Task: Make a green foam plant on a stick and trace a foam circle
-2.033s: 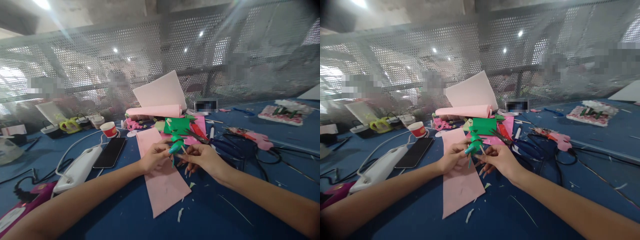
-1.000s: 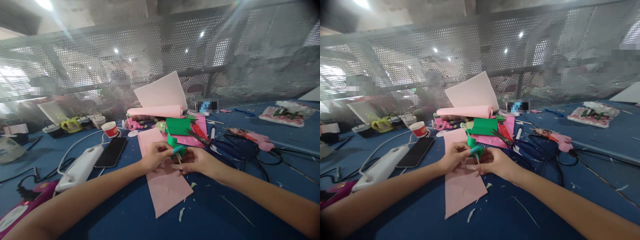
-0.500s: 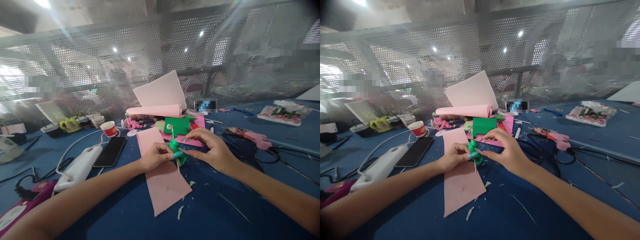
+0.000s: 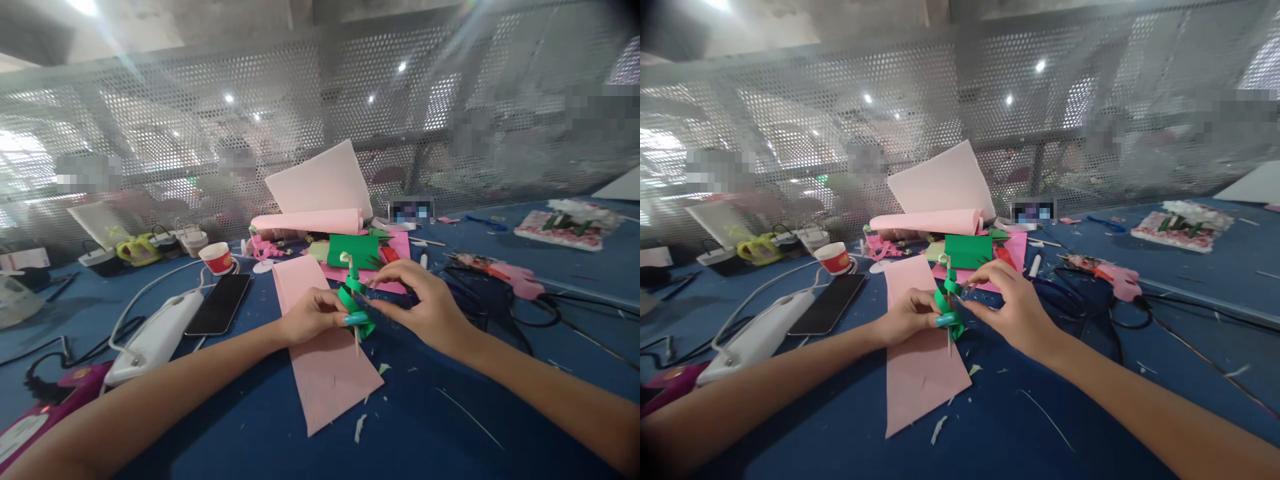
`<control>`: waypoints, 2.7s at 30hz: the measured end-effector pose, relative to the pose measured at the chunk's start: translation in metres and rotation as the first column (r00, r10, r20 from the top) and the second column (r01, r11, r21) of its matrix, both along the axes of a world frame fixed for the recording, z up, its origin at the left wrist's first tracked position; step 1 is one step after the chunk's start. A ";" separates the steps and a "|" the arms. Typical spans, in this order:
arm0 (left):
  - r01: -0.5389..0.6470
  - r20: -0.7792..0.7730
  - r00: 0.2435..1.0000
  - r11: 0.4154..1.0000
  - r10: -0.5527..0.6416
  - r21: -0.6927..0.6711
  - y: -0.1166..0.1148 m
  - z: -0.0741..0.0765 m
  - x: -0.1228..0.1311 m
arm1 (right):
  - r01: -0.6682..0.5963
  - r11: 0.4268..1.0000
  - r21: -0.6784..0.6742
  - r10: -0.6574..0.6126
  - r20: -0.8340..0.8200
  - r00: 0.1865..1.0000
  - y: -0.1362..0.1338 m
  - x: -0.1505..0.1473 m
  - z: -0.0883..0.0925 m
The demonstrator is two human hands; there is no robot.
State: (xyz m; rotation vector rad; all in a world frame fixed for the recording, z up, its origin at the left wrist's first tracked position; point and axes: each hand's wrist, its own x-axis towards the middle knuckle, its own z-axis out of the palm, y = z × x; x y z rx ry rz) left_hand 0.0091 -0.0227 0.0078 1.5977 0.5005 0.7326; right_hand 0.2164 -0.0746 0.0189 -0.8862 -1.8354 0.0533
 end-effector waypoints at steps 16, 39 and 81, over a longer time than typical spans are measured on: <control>-0.279 0.198 0.932 0.950 0.304 -0.144 0.011 -0.010 0.001 | -0.739 0.255 -0.624 0.110 -0.740 0.663 -0.003 -0.017 -0.011; -0.272 0.173 0.938 0.947 0.300 -0.172 -0.002 0.000 0.011 | -0.564 0.501 -0.656 0.037 -0.635 0.772 -0.004 -0.033 -0.014; -0.124 0.302 0.939 0.981 0.165 -0.150 0.000 -0.002 0.010 | -0.577 0.499 -0.647 0.032 -0.651 0.759 -0.010 -0.038 -0.014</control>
